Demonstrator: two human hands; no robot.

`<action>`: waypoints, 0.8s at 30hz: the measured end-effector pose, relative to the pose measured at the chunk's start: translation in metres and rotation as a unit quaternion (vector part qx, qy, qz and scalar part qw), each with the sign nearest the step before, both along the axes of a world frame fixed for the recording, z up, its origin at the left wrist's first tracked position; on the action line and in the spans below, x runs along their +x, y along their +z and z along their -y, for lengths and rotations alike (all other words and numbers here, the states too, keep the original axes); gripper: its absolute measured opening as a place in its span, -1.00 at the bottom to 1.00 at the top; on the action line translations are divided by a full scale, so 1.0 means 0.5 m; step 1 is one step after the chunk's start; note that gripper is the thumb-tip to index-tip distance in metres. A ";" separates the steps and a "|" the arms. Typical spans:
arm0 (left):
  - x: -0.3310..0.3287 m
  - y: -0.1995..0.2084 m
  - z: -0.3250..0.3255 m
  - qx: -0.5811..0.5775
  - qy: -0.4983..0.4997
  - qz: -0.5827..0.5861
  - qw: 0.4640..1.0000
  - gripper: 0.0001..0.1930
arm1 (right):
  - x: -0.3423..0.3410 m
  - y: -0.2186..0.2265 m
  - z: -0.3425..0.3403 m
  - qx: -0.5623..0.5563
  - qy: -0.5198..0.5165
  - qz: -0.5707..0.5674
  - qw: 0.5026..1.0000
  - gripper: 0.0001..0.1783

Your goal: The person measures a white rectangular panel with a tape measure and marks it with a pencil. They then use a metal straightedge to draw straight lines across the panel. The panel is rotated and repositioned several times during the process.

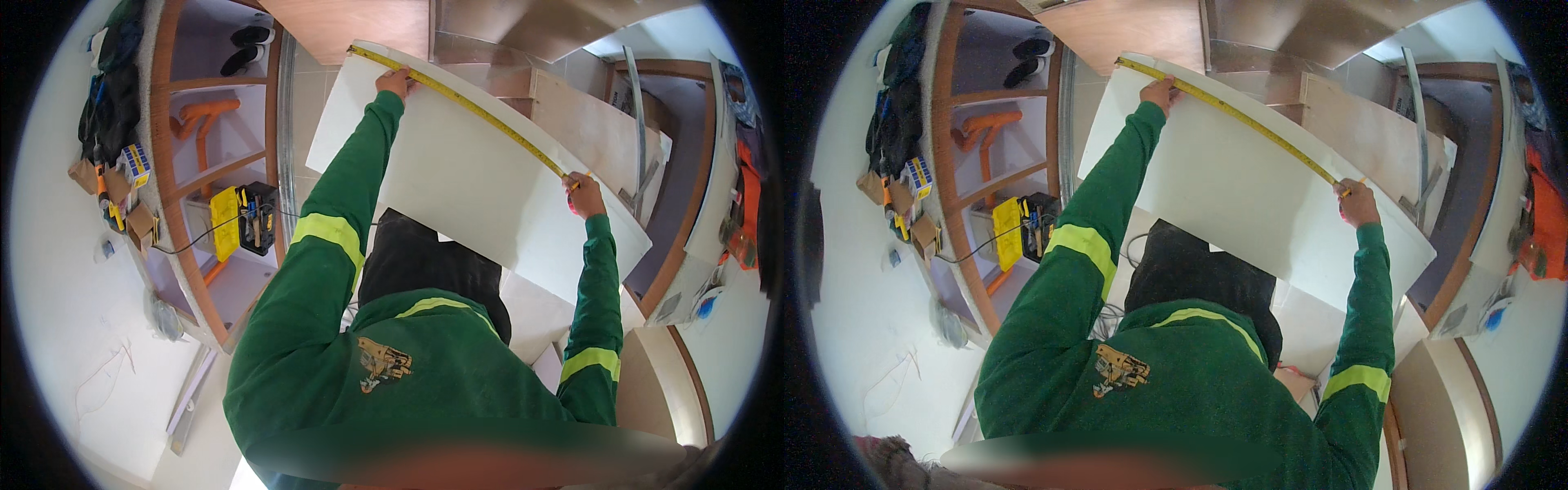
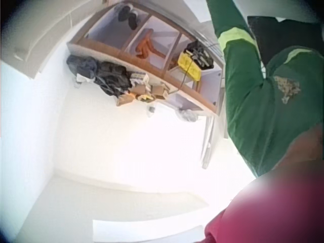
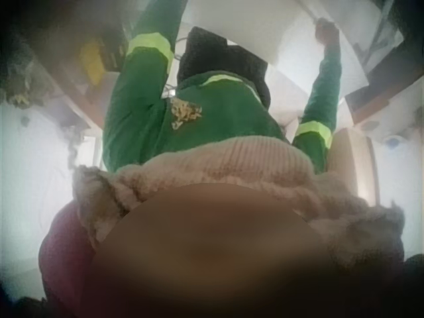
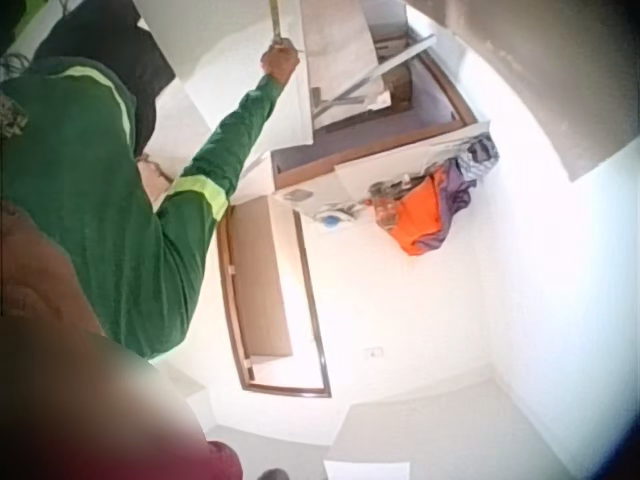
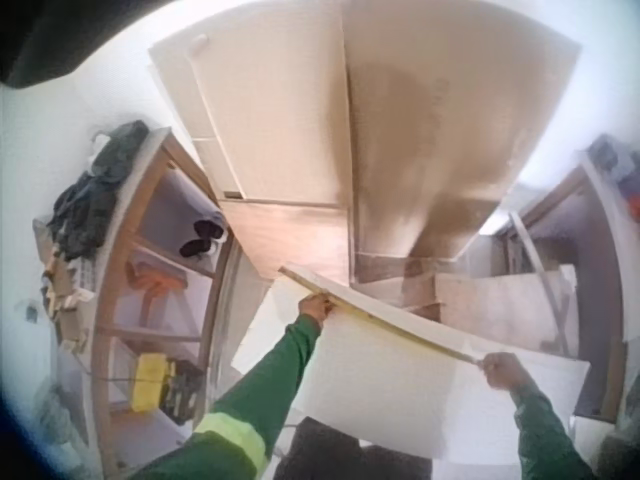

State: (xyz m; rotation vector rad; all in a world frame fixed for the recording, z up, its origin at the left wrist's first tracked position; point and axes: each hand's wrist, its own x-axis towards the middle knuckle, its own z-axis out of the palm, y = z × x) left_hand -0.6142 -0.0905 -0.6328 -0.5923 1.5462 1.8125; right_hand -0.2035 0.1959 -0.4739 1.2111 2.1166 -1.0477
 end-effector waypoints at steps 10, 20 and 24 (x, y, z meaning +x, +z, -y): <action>0.022 0.008 -0.029 -0.006 -0.072 0.062 0.995 -0.75 | 0.001 -0.063 -0.038 0.115 0.041 -0.064 0.990 -0.60; 0.508 0.100 -0.198 -0.071 -0.433 -0.452 0.777 -0.80 | 0.069 -0.143 -0.061 0.231 -0.084 -0.031 0.969 -0.45; 0.642 0.135 -0.328 -0.092 -0.464 -0.561 0.679 -0.77 | 0.099 -0.151 -0.048 0.265 -0.117 -0.053 0.956 -0.46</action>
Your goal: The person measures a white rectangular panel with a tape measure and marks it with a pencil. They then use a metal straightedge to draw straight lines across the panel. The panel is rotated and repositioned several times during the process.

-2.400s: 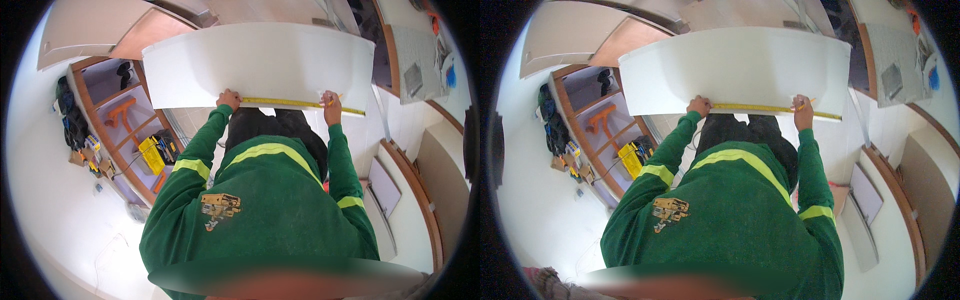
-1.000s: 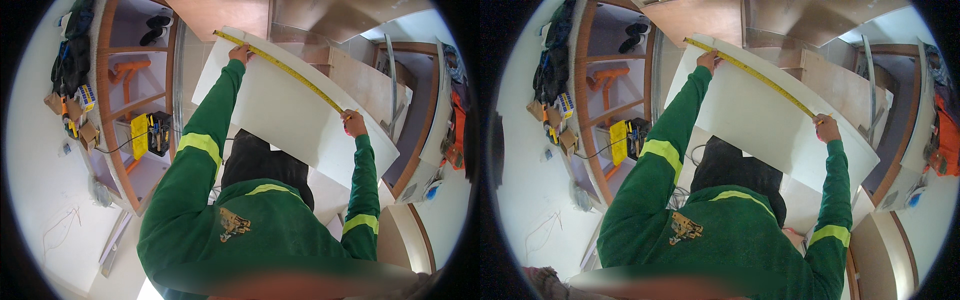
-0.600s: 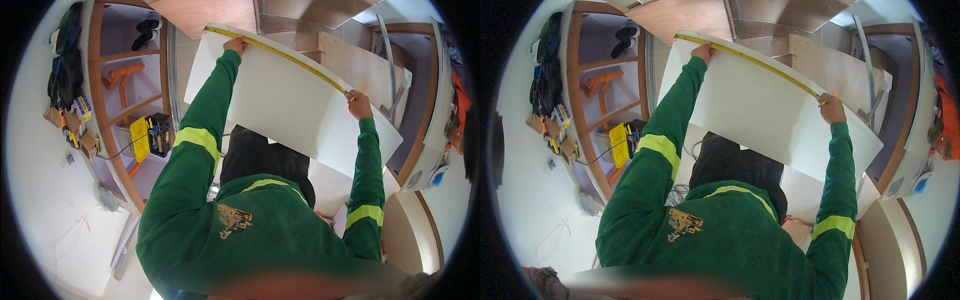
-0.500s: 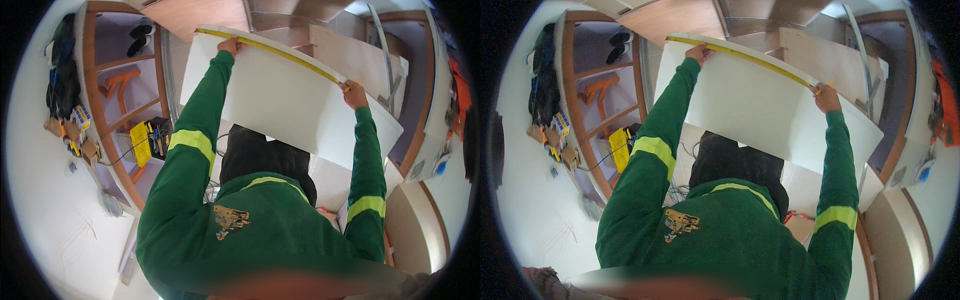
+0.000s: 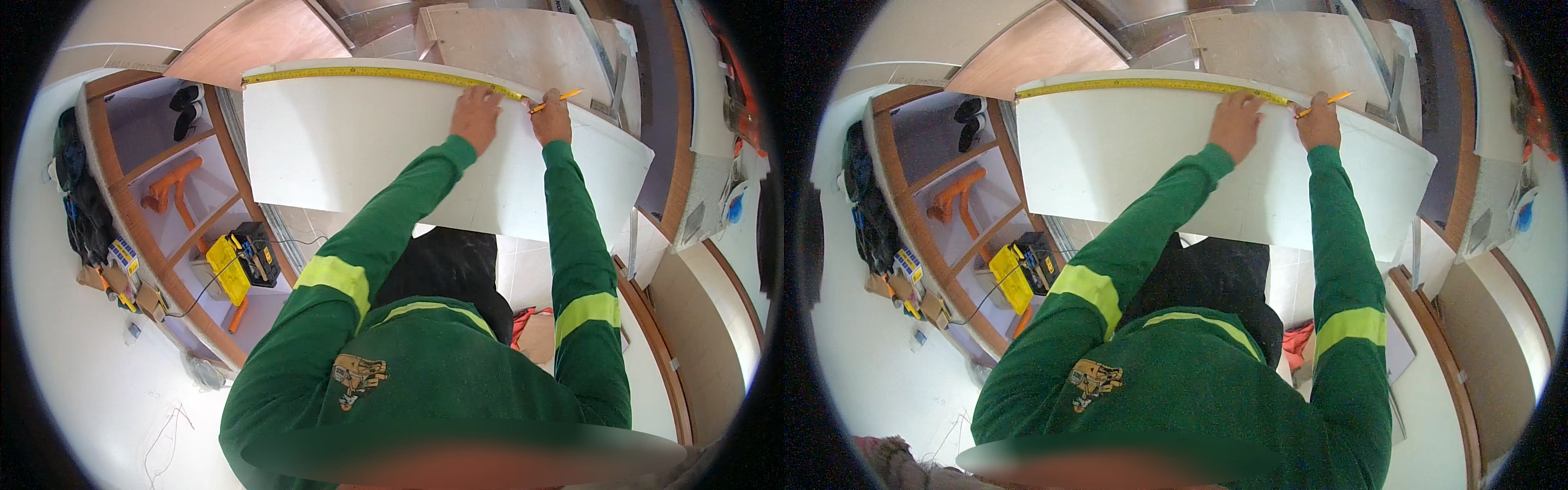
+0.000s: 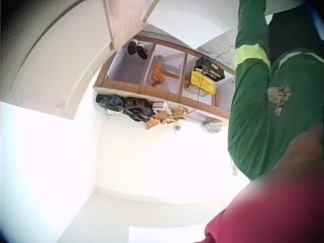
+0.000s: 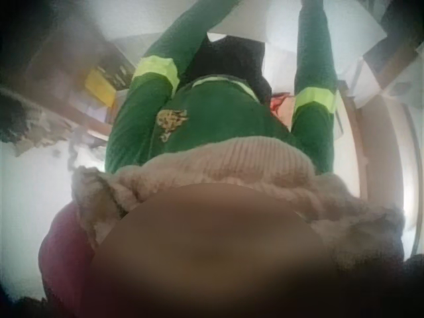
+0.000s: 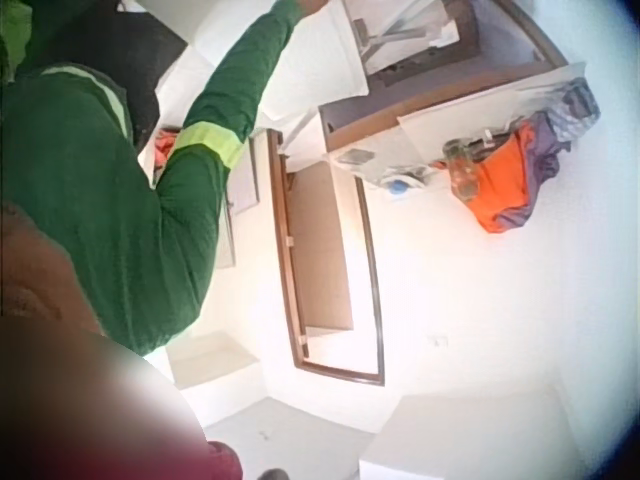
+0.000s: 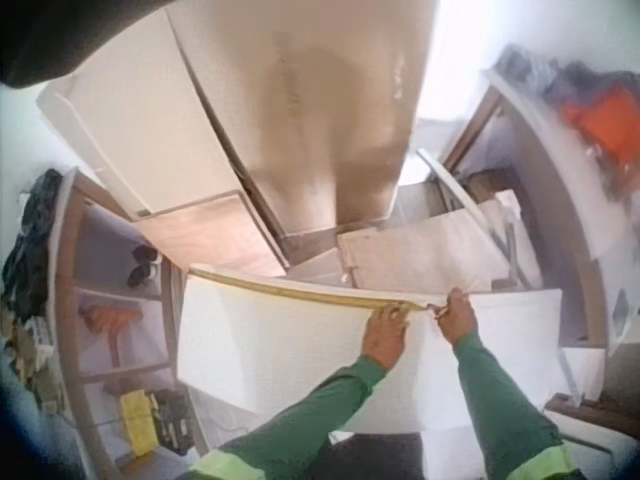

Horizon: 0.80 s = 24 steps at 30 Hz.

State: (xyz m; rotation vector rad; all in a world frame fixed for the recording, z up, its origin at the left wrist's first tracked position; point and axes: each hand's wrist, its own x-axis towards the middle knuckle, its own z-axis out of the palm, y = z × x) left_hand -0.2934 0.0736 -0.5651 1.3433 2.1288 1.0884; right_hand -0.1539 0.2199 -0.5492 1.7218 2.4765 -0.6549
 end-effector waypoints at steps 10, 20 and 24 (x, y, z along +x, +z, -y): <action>0.103 -0.068 -0.135 -0.029 -0.092 -0.069 0.993 -0.69 | 0.049 -0.025 0.006 0.050 0.002 -0.009 0.999 -0.54; 0.117 -0.089 -0.136 0.037 -0.079 -0.075 0.993 -0.70 | 0.107 -0.021 -0.038 0.009 0.022 -0.044 0.999 -0.50; 0.139 -0.085 -0.151 0.012 -0.075 -0.111 0.991 -0.73 | 0.177 -0.007 -0.071 0.026 -0.015 -0.019 0.999 -0.48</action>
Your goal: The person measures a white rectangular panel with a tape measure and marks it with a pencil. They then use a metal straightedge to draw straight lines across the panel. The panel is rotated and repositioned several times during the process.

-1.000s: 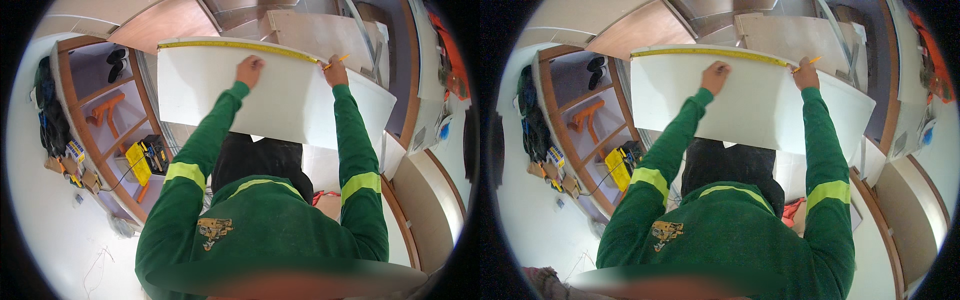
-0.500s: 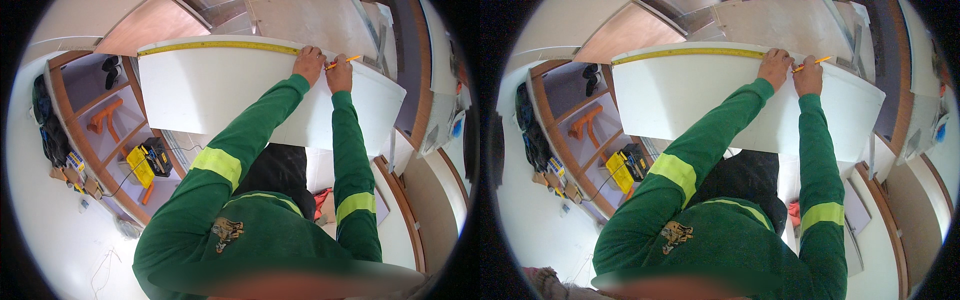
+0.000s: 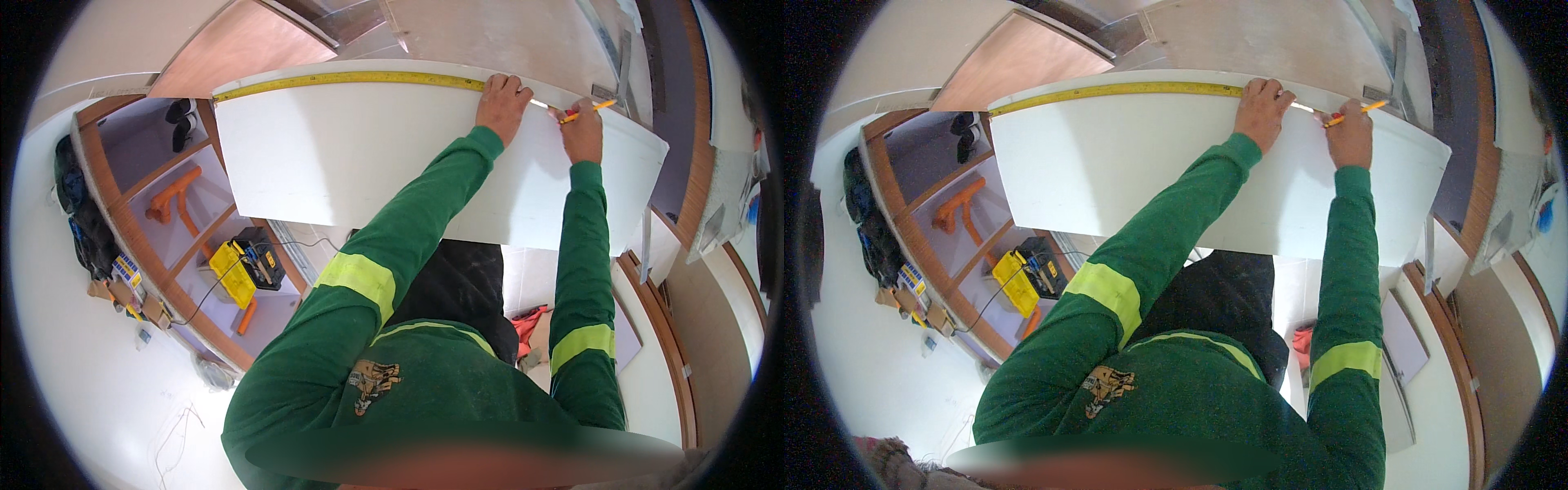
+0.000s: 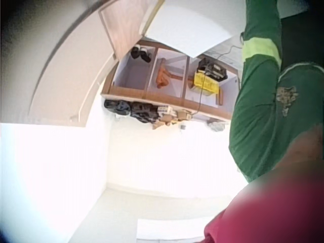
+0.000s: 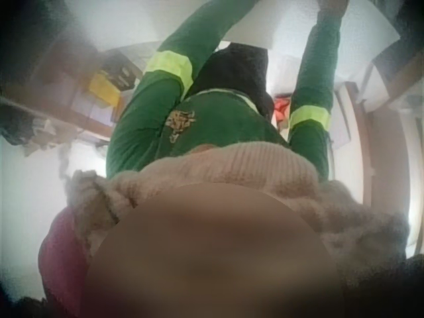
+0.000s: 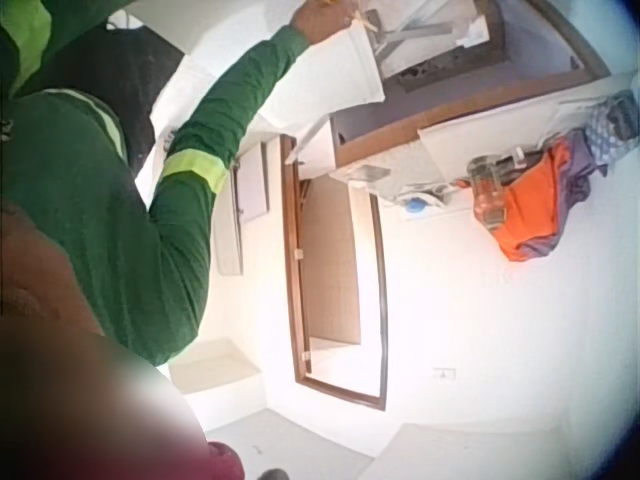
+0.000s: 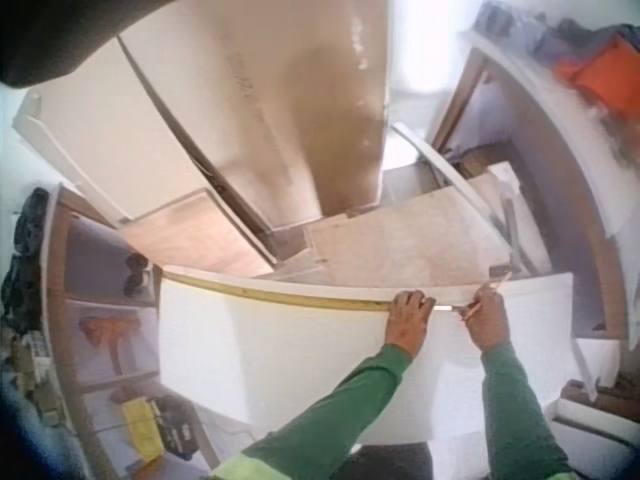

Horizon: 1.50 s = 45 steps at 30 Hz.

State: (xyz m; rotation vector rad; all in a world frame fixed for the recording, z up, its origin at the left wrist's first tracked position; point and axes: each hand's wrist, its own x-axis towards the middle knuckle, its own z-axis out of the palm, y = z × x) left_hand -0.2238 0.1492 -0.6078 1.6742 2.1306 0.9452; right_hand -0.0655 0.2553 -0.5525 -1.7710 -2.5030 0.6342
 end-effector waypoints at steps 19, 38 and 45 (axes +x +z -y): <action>0.066 -0.016 -0.029 0.036 -0.015 -0.049 0.998 -0.82 | -0.050 0.137 0.093 -0.087 0.013 -0.323 0.942 -0.64; 0.060 -0.060 -0.037 0.052 -0.027 -0.075 0.995 -0.76 | -0.189 0.020 0.147 -0.191 0.171 -0.296 0.920 -0.73; 0.067 -0.075 -0.040 0.057 -0.030 -0.080 0.995 -0.73 | -0.191 0.020 0.150 -0.172 0.178 -0.304 0.920 -0.75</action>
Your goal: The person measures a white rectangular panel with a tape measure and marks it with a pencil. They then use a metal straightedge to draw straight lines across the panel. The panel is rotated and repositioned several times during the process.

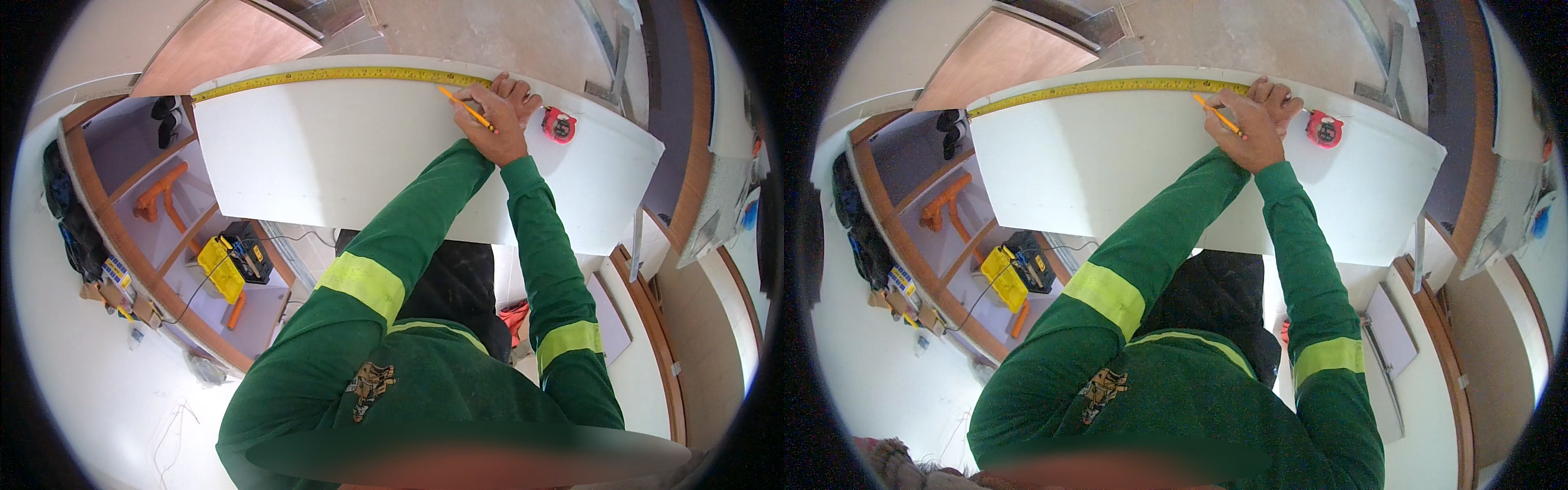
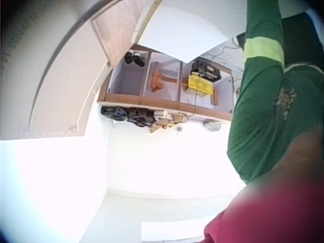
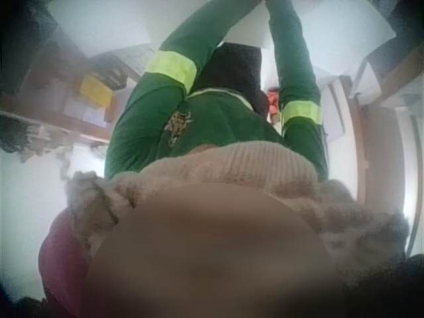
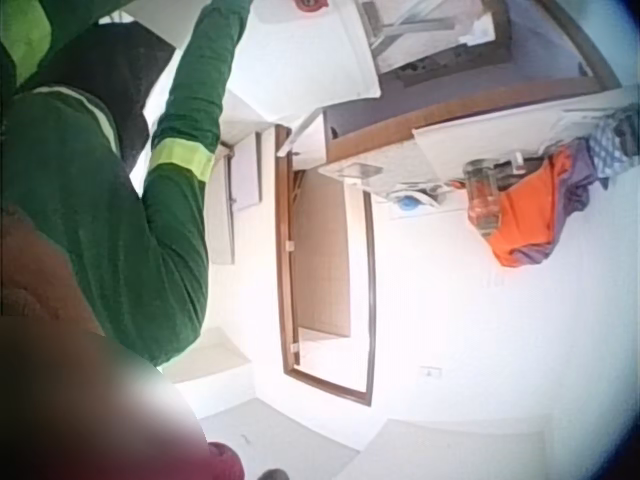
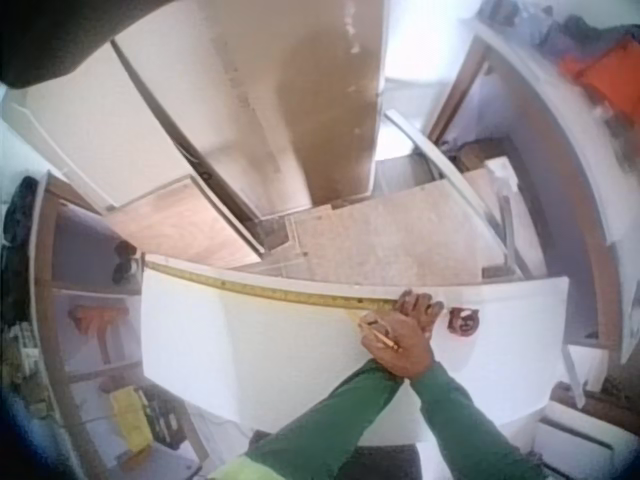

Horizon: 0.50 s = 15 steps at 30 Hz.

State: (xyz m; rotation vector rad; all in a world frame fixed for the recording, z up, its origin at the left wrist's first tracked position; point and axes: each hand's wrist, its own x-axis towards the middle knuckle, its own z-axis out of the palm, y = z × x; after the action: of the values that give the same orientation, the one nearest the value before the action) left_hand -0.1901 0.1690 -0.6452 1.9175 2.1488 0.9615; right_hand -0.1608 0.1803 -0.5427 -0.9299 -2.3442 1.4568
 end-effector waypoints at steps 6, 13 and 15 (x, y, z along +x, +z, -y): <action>-0.006 0.030 0.015 -0.007 -0.010 -0.006 1.000 -0.69 | -0.003 -0.005 0.002 -0.031 -0.012 0.020 0.999 -0.75; -0.005 0.042 0.010 -0.027 0.003 -0.015 1.000 -0.69 | 0.000 -0.007 0.006 -0.010 -0.014 -0.002 1.000 -0.74; -0.007 0.037 0.009 -0.016 -0.005 0.002 1.000 -0.69 | 0.000 -0.005 0.005 -0.022 -0.013 -0.001 1.000 -0.74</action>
State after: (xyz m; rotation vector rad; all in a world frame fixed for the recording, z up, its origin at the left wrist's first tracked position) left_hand -0.1935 0.1648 -0.6268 1.9081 2.1363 0.9245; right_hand -0.1608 0.1778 -0.5452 -0.9656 -2.2986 1.5040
